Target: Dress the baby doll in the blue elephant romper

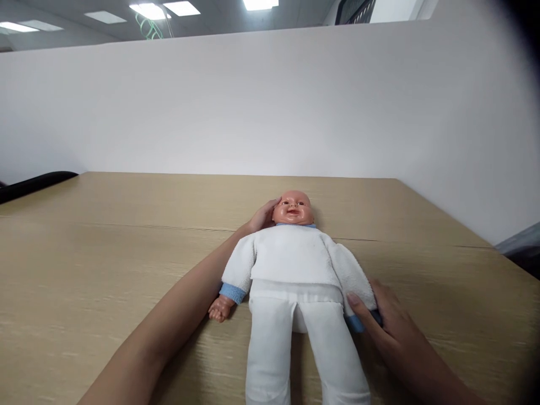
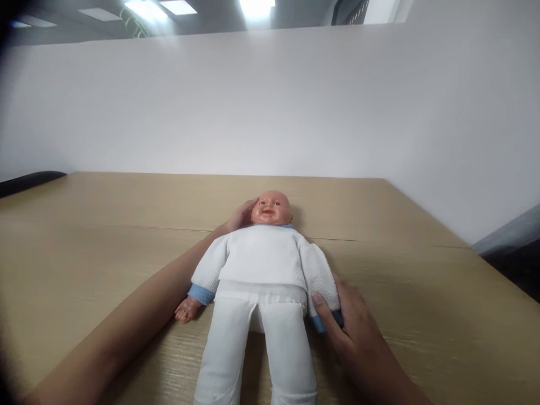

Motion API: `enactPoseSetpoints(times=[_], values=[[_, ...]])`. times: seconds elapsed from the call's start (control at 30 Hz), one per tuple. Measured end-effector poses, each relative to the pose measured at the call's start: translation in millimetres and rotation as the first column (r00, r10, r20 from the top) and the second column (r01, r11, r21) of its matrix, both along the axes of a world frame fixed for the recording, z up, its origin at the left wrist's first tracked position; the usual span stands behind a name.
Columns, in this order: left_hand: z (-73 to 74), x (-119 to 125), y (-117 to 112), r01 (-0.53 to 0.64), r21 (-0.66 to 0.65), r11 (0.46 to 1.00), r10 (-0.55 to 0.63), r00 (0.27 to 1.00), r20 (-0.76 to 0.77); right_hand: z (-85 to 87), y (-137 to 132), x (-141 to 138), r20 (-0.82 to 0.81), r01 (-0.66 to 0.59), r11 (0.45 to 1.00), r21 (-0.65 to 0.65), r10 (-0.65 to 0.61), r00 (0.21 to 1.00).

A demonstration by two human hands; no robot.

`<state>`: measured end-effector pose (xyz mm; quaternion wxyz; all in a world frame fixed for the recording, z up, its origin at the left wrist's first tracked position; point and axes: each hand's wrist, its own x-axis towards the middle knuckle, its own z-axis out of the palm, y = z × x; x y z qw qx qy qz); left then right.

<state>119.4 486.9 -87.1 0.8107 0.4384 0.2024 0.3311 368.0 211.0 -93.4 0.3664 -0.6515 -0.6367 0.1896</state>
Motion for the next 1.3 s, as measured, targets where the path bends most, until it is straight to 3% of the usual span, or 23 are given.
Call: enactPoseSetpoints(times=[0.13, 0.47, 0.63, 0.73, 0.83, 0.9, 0.97, 1.13, 1.23, 1.3], values=[[3.9, 1, -2, -0.060, -0.016, 0.998, 0.060, 0.998, 0.010, -0.8, 2, -5, -0.034, 0.013, 1.000, -0.005, -0.013, 0.999], [5.8, 5, -2, -0.066, -0.063, 0.996, 0.067, 0.997, 0.023, -7.4, 11, -14, -0.051, 0.043, 0.998, 0.038, -0.041, 0.998], [7.5, 5, -5, -0.044, -0.024, 0.999, 0.045, 0.998, 0.036, -6.1, 12, -14, -0.043, 0.037, 0.999, 0.031, -0.035, 0.998], [8.0, -1, -6, 0.017, 0.011, 1.000, -0.017, 0.999, -0.031, -4.0, 12, -13, -0.043, 0.006, 0.999, 0.047, -0.003, 0.999], [9.7, -10, -9, -0.084, 0.048, 0.995, 0.090, 0.986, -0.140, -2.3, 11, -10, -0.034, -0.026, 0.999, 0.045, 0.027, 0.999], [13.9, -19, -18, -0.190, 0.092, 0.977, 0.204, 0.962, -0.179, -1.9, 11, -7, -0.025, -0.043, 0.998, 0.037, 0.044, 0.999], [21.0, -32, -36, -0.219, 0.152, 0.964, 0.248, 0.946, -0.208, -2.4, 11, -5, -0.025, -0.071, 0.997, 0.036, 0.072, 0.997], [40.5, -76, -88, -0.082, 0.363, 0.928, 0.247, 0.866, -0.434, -5.6, 10, -1, -0.013, -0.108, 0.992, 0.059, 0.109, 0.994], [42.2, -90, -102, 0.017, 0.460, 0.888, 0.271, 0.788, -0.552, -8.2, 10, -3, 0.007, -0.089, 0.994, 0.069, 0.089, 0.996], [38.8, -89, -102, 0.015, 0.501, 0.865, 0.306, 0.775, -0.553, -9.8, 11, -5, 0.020, -0.068, 0.995, 0.073, 0.067, 0.998]])
